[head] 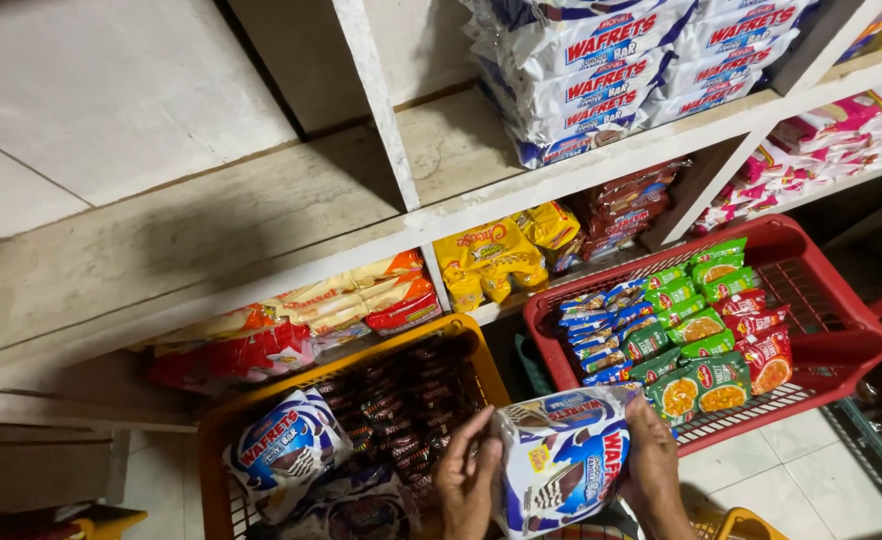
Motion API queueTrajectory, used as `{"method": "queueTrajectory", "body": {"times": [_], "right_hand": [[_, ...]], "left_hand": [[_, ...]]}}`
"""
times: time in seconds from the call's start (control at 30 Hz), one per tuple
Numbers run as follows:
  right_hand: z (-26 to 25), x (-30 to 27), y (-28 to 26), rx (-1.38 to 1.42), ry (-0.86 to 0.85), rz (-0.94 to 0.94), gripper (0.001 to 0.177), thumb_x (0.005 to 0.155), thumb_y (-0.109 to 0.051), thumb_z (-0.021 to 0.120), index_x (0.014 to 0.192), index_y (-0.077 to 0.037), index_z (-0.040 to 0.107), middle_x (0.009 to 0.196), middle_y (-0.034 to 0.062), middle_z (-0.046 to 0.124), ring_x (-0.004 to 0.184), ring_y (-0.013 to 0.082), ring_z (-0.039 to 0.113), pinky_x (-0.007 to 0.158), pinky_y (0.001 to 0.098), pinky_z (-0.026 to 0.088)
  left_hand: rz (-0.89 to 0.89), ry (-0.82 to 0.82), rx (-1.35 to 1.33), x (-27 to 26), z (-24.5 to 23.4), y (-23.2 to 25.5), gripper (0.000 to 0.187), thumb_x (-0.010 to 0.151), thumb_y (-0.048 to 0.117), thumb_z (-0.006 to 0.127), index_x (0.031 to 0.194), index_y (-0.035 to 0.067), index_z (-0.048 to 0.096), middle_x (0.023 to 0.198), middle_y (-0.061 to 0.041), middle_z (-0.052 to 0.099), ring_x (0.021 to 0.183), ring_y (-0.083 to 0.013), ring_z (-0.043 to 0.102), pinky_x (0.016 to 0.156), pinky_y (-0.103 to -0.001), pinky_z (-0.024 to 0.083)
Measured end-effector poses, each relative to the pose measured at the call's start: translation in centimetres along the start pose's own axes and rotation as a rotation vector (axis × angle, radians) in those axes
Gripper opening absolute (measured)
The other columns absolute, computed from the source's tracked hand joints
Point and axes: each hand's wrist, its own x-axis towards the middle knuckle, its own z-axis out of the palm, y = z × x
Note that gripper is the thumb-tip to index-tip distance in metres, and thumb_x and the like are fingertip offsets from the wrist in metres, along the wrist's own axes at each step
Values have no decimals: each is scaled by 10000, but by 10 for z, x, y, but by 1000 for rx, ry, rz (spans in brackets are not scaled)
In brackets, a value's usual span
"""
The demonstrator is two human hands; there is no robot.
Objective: Stocking snack packs and wafers from plastic baskets onto grocery store shelves.
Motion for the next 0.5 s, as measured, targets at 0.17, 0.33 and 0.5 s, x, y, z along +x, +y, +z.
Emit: {"method": "queueTrajectory", "body": {"times": [0.17,0.33,0.5], "right_hand": [[1,-6,8,-38,169,63,375,1079,-331,487,1313,-94,660,828,144,623,625,217,532,516,394,446],[-31,7,29,0,168,63,386,1096,-384,502,1179,-24,612,797,138,597,647,234,580,540,414,517],[-21,-8,15,20,190,50,386,1109,-360,488,1188,0,603,852,164,614,668,241,576,570,418,513]], "left_hand": [[-69,207,85,3,10,-5,370,843,97,779,1210,49,760,609,-36,697,416,-84,393,348,-232,315],[-183,108,183,10,7,-6,261,869,154,729,1103,40,724,901,-108,762,610,-128,590,473,-257,507],[-166,63,296,12,2,-10,238,929,286,641,1028,70,651,875,-101,689,651,-187,648,485,-310,566]]}}
